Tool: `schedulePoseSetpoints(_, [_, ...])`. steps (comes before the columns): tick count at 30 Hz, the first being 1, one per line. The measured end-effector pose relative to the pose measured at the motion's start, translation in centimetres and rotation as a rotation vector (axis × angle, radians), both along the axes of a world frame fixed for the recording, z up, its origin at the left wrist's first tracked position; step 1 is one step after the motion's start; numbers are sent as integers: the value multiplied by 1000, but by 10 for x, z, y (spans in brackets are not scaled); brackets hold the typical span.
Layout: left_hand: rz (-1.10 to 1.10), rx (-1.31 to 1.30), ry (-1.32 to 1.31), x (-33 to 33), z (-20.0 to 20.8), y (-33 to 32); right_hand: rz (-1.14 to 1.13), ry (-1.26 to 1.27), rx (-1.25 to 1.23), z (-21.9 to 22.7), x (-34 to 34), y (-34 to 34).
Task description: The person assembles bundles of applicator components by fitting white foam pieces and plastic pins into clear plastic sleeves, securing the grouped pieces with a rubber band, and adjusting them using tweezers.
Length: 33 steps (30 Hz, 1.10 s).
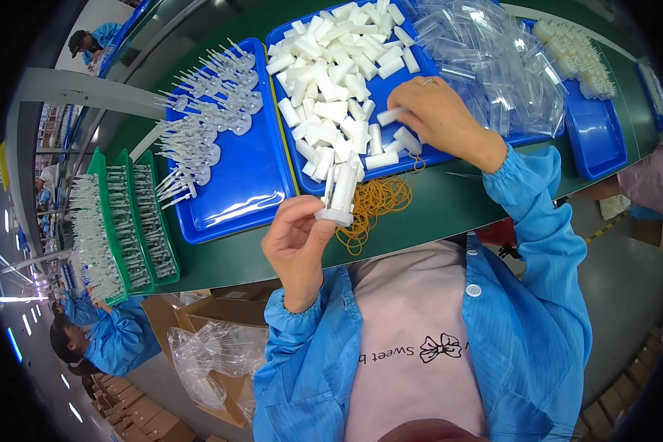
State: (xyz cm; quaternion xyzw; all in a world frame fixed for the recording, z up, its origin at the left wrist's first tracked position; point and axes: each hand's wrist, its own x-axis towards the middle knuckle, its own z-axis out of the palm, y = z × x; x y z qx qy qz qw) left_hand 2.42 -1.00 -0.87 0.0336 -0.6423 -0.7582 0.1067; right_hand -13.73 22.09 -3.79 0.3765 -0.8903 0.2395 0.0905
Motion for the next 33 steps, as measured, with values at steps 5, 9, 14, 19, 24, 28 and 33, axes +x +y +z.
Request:
schedulePoseSetpoints(5, [-10,-225,164,-2,-1,2,12,-316,-400,31,6,1])
schedulePoseSetpoints(9, [-43,-223,189,-7,4,10,117,-808,-693,49,14,3])
schedulePoseSetpoints(14, [-68,-174,212,-10,11,21,192,-972,-897,54,21,-2])
schedulePoseSetpoints(19, [-89,-114,186,-14,8,20,247,-1074,-946,52,17,-1])
schedulePoseSetpoints(24, [-91,-142,228,-15,7,21,251,-1089,-962,50,16,1])
schedulePoseSetpoints(28, [-87,-163,177,-12,13,22,292,-1109,-927,58,23,-3])
schedulePoseSetpoints(33, [-95,-645,429,-17,14,16,253,-1132,-885,60,28,-1])
